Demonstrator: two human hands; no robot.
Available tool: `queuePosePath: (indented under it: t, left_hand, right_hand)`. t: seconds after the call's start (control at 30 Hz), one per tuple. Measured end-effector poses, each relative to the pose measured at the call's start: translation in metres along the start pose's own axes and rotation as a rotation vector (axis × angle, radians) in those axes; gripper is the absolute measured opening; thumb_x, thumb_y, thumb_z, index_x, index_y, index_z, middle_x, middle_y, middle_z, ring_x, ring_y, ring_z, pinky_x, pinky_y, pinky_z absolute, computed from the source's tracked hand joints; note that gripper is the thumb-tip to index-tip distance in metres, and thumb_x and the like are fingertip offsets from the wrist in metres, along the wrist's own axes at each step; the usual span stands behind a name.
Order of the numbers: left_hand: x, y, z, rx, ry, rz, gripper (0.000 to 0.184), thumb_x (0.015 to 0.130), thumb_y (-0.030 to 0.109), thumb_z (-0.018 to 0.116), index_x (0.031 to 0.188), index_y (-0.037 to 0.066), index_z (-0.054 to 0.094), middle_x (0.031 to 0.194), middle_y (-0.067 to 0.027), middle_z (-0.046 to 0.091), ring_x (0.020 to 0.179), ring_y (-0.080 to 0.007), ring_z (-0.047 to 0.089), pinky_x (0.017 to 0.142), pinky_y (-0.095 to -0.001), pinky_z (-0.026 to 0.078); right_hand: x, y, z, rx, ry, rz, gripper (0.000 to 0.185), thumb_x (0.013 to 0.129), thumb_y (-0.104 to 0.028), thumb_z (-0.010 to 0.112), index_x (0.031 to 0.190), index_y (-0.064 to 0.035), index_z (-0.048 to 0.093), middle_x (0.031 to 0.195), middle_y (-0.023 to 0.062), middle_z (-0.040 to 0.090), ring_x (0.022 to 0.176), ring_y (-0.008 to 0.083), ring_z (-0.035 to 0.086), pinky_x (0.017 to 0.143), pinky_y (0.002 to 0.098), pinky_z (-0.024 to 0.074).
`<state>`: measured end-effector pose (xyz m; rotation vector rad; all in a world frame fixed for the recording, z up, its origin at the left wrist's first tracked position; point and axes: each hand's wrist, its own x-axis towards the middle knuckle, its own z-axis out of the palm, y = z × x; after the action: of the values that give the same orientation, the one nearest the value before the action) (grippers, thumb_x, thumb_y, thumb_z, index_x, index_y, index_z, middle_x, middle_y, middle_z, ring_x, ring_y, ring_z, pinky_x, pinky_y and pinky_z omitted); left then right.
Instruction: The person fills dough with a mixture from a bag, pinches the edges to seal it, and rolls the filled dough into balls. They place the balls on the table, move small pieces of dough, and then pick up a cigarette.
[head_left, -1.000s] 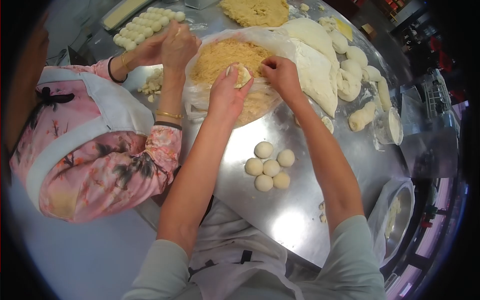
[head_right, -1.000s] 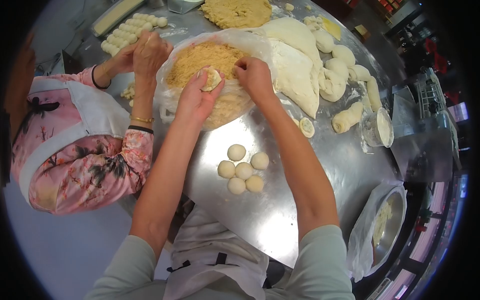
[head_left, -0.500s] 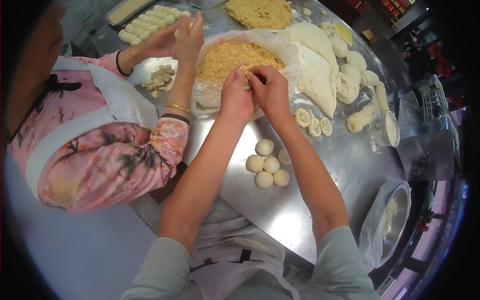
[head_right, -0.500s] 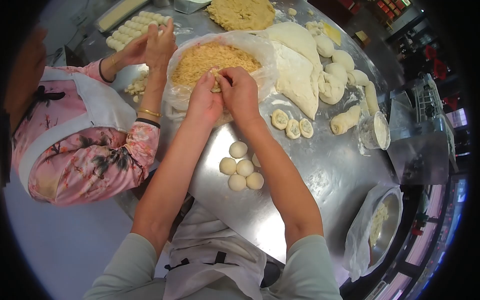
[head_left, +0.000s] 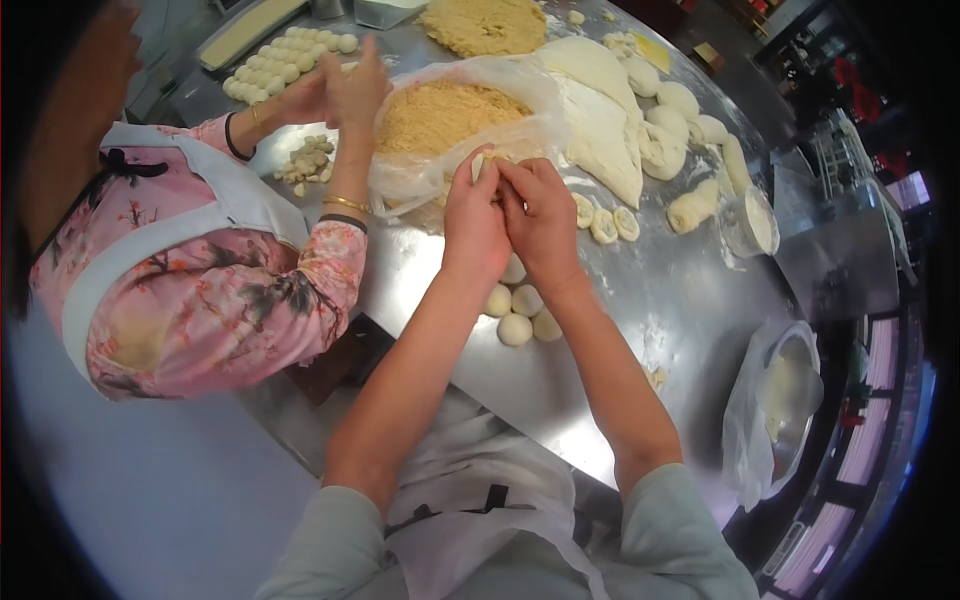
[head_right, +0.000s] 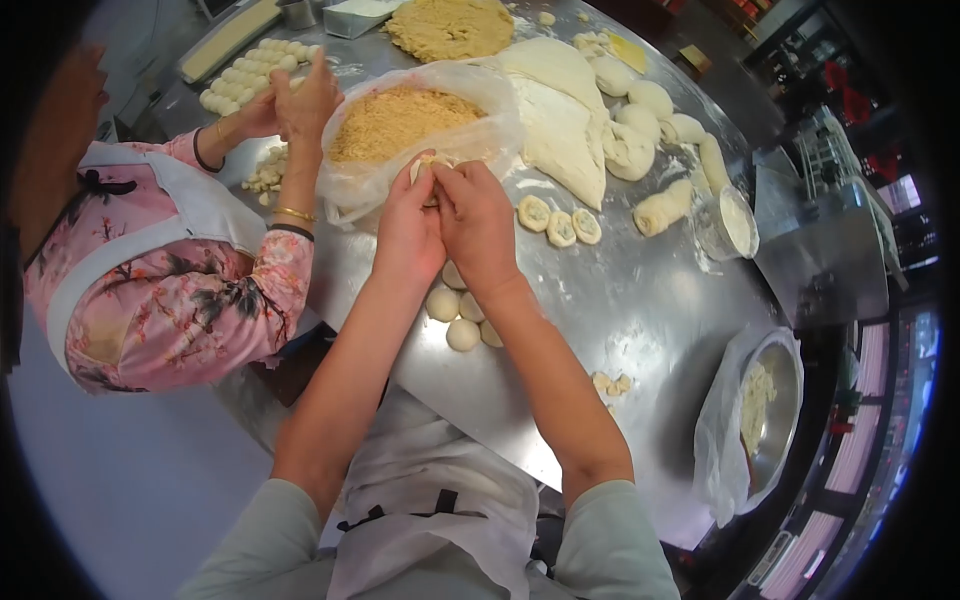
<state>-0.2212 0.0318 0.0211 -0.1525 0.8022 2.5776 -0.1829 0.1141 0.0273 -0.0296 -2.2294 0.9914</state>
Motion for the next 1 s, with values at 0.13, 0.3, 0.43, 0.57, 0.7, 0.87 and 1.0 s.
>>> queuePosePath:
  t: [0.13, 0.3, 0.43, 0.57, 0.7, 0.87, 1.0]
  left_hand:
    - [-0.048, -0.022, 0.016, 0.01, 0.03, -0.025, 0.036, 0.114, 0.014, 0.043, 0.149, 0.009, 0.045, 0.133, -0.0127, 0.056, 0.119, -0.0201, 0.058, 0.102, -0.0347, 0.051]
    - [-0.1, -0.053, 0.012, -0.007, -0.016, -0.159, 0.039, 0.114, 0.013, 0.042, 0.152, 0.005, 0.041, 0.135, -0.0126, 0.055, 0.122, -0.02, 0.057, 0.106, -0.0346, 0.05]
    - [-0.132, -0.081, 0.002, 0.003, -0.064, -0.239, 0.04, 0.112, 0.012, 0.045, 0.151, 0.002, 0.041, 0.136, -0.0141, 0.055, 0.123, -0.0218, 0.058, 0.11, -0.0372, 0.049]
    - [-0.167, -0.111, 0.0, 0.097, -0.074, -0.291, 0.04, 0.113, 0.013, 0.044, 0.151, 0.002, 0.041, 0.135, -0.0139, 0.054, 0.122, -0.0214, 0.056, 0.109, -0.0382, 0.047]
    - [-0.197, -0.13, -0.005, 0.194, -0.055, -0.336, 0.04, 0.112, 0.012, 0.046, 0.151, 0.003, 0.041, 0.133, -0.0128, 0.056, 0.118, -0.0206, 0.058, 0.105, -0.0377, 0.049]
    - [-0.199, -0.139, -0.031, 0.182, -0.086, -0.466, 0.042, 0.11, 0.01, 0.05, 0.151, 0.005, 0.042, 0.133, -0.0127, 0.058, 0.118, -0.0222, 0.06, 0.102, -0.0373, 0.052]
    - [-0.199, -0.135, -0.036, 0.157, -0.065, -0.526, 0.041, 0.109, 0.011, 0.051, 0.149, 0.003, 0.043, 0.138, -0.0163, 0.057, 0.125, -0.0275, 0.06, 0.108, -0.0409, 0.051]
  right_hand:
    - [-0.029, -0.018, -0.028, 0.011, 0.017, 0.08, 0.02, 0.09, -0.001, 0.071, 0.109, -0.0037, 0.075, 0.093, 0.015, 0.065, 0.085, 0.0341, 0.066, 0.073, 0.0402, 0.0532]
    - [-0.069, -0.042, -0.094, -0.089, -0.125, 0.241, 0.019, 0.092, -0.002, 0.069, 0.11, -0.0025, 0.074, 0.092, 0.016, 0.067, 0.083, 0.034, 0.068, 0.073, 0.0401, 0.0538]
    - [-0.112, -0.045, -0.125, 0.13, -0.012, 0.531, 0.016, 0.093, -0.002, 0.067, 0.108, -0.0022, 0.073, 0.092, 0.0157, 0.068, 0.079, 0.0311, 0.069, 0.073, 0.0378, 0.0545]
    - [-0.162, -0.026, -0.142, 0.136, 0.044, 0.542, 0.012, 0.093, -0.001, 0.067, 0.104, -0.0009, 0.071, 0.092, 0.0143, 0.07, 0.076, 0.0272, 0.067, 0.072, 0.0348, 0.0542]
    - [-0.199, -0.03, -0.147, 0.034, 0.089, 0.574, 0.013, 0.092, 0.0, 0.067, 0.104, -0.0002, 0.071, 0.094, 0.0132, 0.07, 0.079, 0.0249, 0.067, 0.073, 0.0333, 0.0538]
    - [-0.227, -0.027, -0.172, 0.186, 0.039, 0.671, 0.022, 0.092, 0.0, 0.068, 0.113, -0.001, 0.073, 0.096, 0.0096, 0.071, 0.083, 0.0197, 0.068, 0.077, 0.0308, 0.0545]
    - [-0.225, -0.03, -0.202, 0.277, 0.005, 0.803, 0.036, 0.091, -0.003, 0.071, 0.127, -0.0018, 0.069, 0.116, 0.0084, 0.07, 0.099, 0.0143, 0.066, 0.088, 0.0281, 0.054]
